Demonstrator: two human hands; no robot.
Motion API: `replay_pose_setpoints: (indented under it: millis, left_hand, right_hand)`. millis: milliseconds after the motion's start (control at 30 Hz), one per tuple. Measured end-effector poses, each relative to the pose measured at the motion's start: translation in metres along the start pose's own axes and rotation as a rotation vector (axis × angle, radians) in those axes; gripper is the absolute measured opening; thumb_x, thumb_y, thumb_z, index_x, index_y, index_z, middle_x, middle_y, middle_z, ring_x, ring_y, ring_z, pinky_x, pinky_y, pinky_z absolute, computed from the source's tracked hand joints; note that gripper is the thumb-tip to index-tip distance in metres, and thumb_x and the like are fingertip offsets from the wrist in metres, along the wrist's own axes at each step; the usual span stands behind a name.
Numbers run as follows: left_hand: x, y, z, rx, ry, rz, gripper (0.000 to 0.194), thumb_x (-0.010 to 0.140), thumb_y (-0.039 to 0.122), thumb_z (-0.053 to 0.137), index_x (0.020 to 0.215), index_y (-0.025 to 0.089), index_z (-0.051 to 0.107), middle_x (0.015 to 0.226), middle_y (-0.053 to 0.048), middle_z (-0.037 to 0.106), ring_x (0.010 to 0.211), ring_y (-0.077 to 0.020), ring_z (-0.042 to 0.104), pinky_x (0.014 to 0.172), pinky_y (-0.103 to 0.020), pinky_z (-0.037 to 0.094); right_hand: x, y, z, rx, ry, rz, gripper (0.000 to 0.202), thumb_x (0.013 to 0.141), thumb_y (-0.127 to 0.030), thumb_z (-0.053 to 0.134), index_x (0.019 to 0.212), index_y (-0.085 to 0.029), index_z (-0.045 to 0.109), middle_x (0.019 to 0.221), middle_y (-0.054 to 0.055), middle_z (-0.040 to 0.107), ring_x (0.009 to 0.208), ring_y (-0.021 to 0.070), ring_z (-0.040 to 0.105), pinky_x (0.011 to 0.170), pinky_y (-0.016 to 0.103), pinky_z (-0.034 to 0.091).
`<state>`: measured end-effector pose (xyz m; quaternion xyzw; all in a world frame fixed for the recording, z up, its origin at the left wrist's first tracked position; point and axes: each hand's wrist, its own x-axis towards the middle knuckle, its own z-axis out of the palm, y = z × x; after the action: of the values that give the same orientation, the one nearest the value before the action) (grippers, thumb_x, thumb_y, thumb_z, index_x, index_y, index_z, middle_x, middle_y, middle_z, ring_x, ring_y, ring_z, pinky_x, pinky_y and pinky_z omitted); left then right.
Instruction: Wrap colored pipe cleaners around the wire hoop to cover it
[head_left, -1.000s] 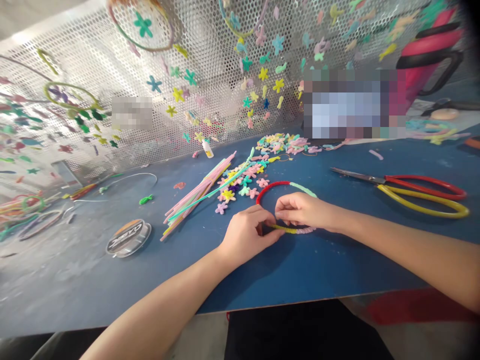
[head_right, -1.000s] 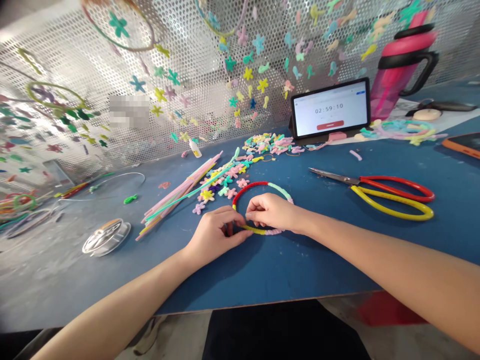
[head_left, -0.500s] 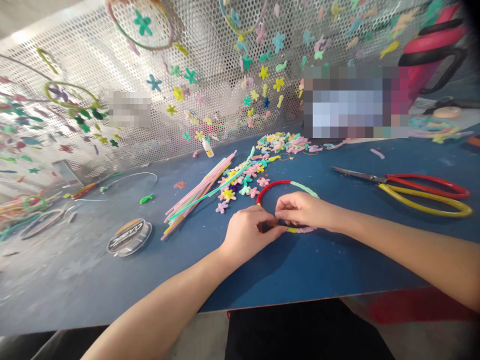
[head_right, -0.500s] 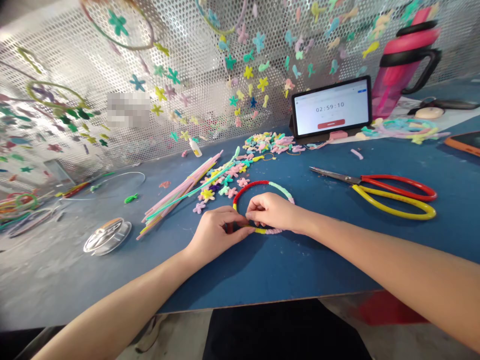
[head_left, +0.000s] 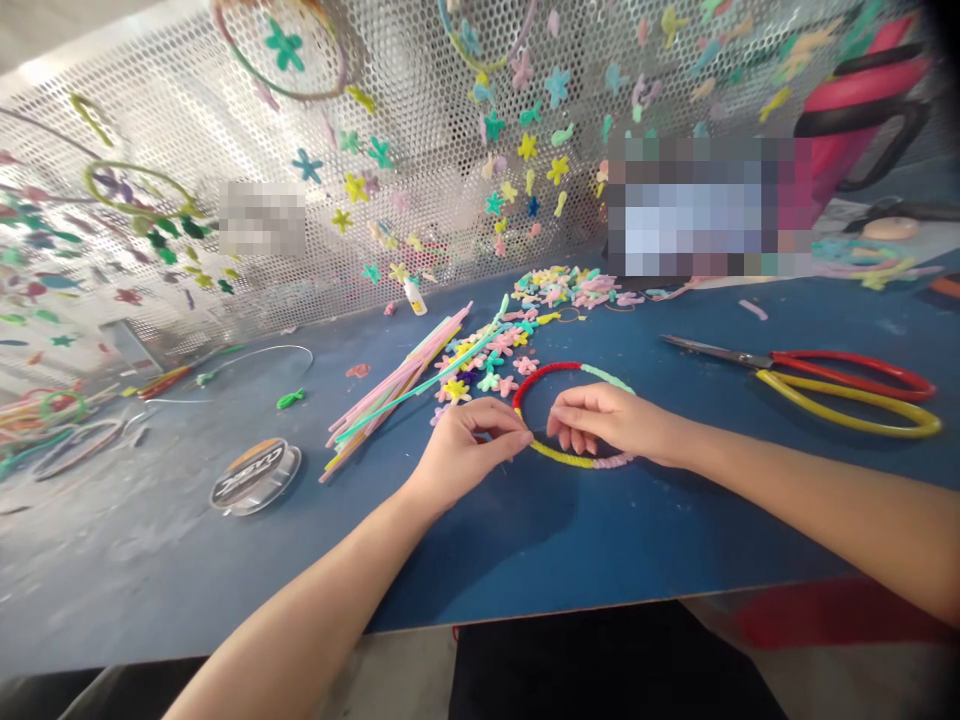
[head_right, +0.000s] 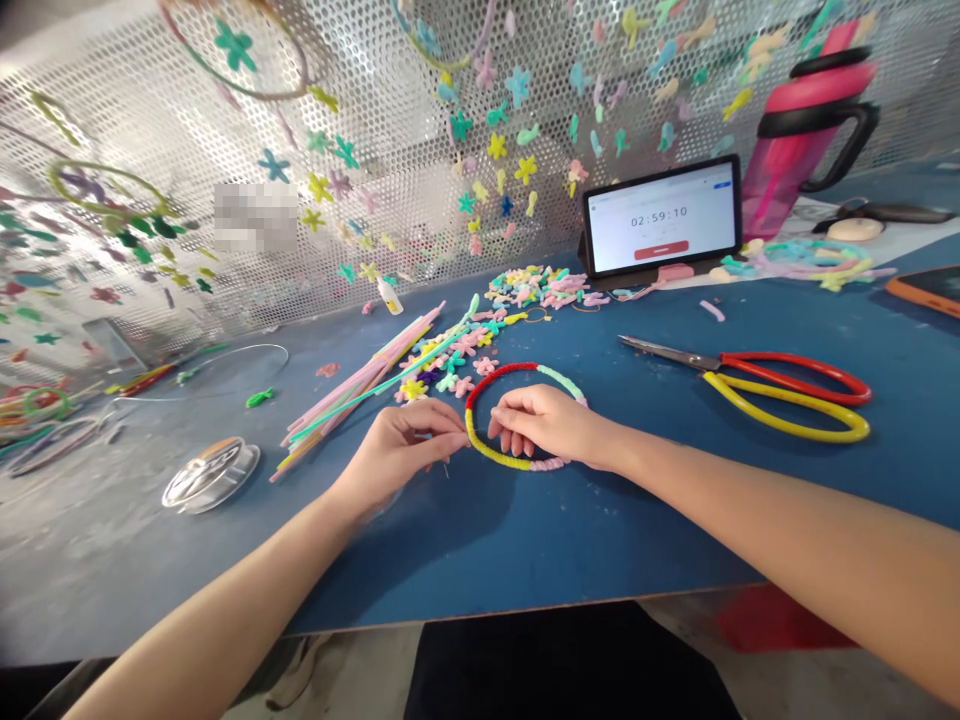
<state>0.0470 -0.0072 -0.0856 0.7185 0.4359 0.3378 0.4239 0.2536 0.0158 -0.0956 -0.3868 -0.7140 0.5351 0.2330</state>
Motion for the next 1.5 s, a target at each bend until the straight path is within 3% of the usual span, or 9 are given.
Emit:
replay_pose_setpoints:
  millis: [500, 600, 700, 867, 1067, 1167, 1233, 1367, 1500]
  left_hand:
    - [0.0, 0.003, -0.005, -0.189, -0.054, -0.129, 0.008, 0.07, 0.018, 0.063, 0.065, 0.012, 0.065, 0.077, -0.003, 0.06, 0.054, -0.0059, 0.051, 0.044, -0.017, 0.036]
    - [0.0, 0.002, -0.006, -0.238, -0.036, -0.15, 0.01, 0.07, 0.019, 0.065, 0.063, 0.012, 0.064, 0.075, -0.003, 0.06, 0.052, -0.0048, 0.049, 0.044, -0.017, 0.035]
    - [0.001, 0.001, -0.006, -0.264, -0.029, -0.166, 0.011, 0.069, 0.019, 0.065, 0.062, 0.011, 0.063, 0.074, -0.002, 0.06, 0.051, -0.0046, 0.048, 0.045, -0.017, 0.035]
    - [0.001, 0.0, -0.005, -0.298, -0.036, -0.169, 0.01, 0.069, 0.018, 0.065, 0.061, 0.011, 0.063, 0.074, -0.002, 0.06, 0.051, -0.0043, 0.048, 0.045, -0.017, 0.035]
    - [0.001, 0.001, -0.006, -0.335, -0.018, -0.164, 0.009, 0.069, 0.016, 0.064, 0.062, 0.011, 0.063, 0.073, -0.003, 0.06, 0.05, -0.0047, 0.048, 0.045, -0.017, 0.035]
    - [0.001, 0.001, -0.007, -0.335, -0.009, -0.156, 0.008, 0.069, 0.017, 0.064, 0.063, 0.011, 0.063, 0.072, -0.003, 0.06, 0.05, -0.0047, 0.048, 0.044, -0.017, 0.035]
    - [0.001, 0.001, -0.007, -0.328, -0.008, -0.157, 0.008, 0.068, 0.017, 0.065, 0.063, 0.011, 0.063, 0.072, -0.003, 0.06, 0.05, -0.0049, 0.048, 0.045, -0.017, 0.036]
    - [0.001, -0.001, -0.007, -0.324, -0.018, -0.156, 0.007, 0.069, 0.016, 0.064, 0.064, 0.011, 0.063, 0.074, -0.003, 0.06, 0.051, -0.0052, 0.049, 0.045, -0.017, 0.036]
    - [0.001, -0.002, -0.007, -0.307, -0.017, -0.152, 0.008, 0.07, 0.017, 0.064, 0.064, 0.011, 0.062, 0.074, -0.003, 0.06, 0.051, -0.0052, 0.049, 0.045, -0.017, 0.036]
  right_hand:
    - [0.002, 0.005, -0.009, -0.148, 0.126, -0.09, 0.027, 0.087, -0.032, 0.041, 0.093, -0.015, 0.061, 0.091, 0.007, 0.065, 0.065, 0.0115, 0.056, 0.057, 0.024, 0.045]
    - [0.003, 0.008, -0.011, -0.29, 0.156, -0.128, 0.025, 0.083, -0.027, 0.047, 0.102, -0.018, 0.06, 0.092, 0.006, 0.063, 0.063, 0.0108, 0.054, 0.058, 0.025, 0.044]
    - [0.004, 0.011, -0.01, -0.492, 0.108, -0.209, 0.026, 0.079, -0.025, 0.054, 0.103, -0.021, 0.061, 0.098, 0.005, 0.059, 0.057, 0.0087, 0.048, 0.057, 0.025, 0.041]
    - [0.004, 0.01, -0.003, -0.66, 0.061, -0.298, 0.022, 0.08, -0.027, 0.055, 0.1, -0.024, 0.063, 0.104, 0.005, 0.055, 0.066, 0.0109, 0.05, 0.063, 0.026, 0.038]
    - [0.004, 0.006, -0.001, -0.585, 0.132, -0.311, 0.014, 0.083, -0.026, 0.051, 0.079, -0.018, 0.061, 0.087, 0.004, 0.057, 0.071, 0.013, 0.052, 0.065, 0.025, 0.037]
    - [0.003, 0.004, -0.003, -0.46, 0.189, -0.268, 0.025, 0.09, -0.031, 0.04, 0.083, -0.017, 0.06, 0.078, 0.003, 0.059, 0.073, 0.0139, 0.053, 0.065, 0.026, 0.036]
    - [0.003, 0.003, -0.003, -0.391, 0.162, -0.237, 0.034, 0.092, -0.038, 0.034, 0.085, -0.018, 0.061, 0.073, 0.002, 0.057, 0.066, 0.0128, 0.051, 0.062, 0.026, 0.036]
    - [0.002, 0.002, 0.0, -0.383, 0.1, -0.219, 0.026, 0.084, -0.041, 0.049, 0.079, -0.017, 0.059, 0.07, 0.0, 0.054, 0.056, 0.0098, 0.043, 0.055, 0.024, 0.032]
    - [0.001, 0.0, 0.002, -0.219, 0.163, -0.151, 0.022, 0.084, -0.036, 0.05, 0.076, -0.017, 0.056, 0.069, 0.0, 0.053, 0.059, 0.01, 0.044, 0.055, 0.024, 0.032]
